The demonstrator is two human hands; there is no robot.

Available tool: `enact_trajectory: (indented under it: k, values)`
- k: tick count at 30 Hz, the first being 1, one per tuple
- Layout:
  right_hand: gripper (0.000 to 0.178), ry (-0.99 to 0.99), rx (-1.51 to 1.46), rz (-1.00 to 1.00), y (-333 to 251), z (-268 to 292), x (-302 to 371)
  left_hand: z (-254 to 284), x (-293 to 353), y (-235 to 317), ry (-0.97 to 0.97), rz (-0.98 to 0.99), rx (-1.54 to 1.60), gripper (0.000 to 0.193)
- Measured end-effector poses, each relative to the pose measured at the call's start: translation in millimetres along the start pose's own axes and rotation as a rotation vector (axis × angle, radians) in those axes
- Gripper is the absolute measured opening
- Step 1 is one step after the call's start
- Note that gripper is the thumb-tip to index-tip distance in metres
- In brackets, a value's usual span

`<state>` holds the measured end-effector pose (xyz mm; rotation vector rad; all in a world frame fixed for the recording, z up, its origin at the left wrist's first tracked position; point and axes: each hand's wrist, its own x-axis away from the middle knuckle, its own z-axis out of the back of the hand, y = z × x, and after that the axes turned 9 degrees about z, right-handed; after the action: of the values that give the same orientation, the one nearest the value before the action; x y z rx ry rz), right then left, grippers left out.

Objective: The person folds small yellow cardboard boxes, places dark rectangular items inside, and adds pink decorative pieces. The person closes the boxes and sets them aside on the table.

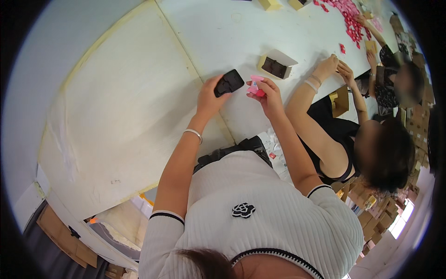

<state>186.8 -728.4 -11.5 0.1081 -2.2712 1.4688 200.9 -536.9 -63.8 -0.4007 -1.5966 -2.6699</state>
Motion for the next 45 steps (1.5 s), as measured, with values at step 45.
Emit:
enact_trajectory:
  k: [45]
  values:
    - [0.027,0.16,0.218,0.137,-22.6,52.8,-33.3,-113.8,-109.3,64.0,-0.235,-0.097,-0.308,0.057]
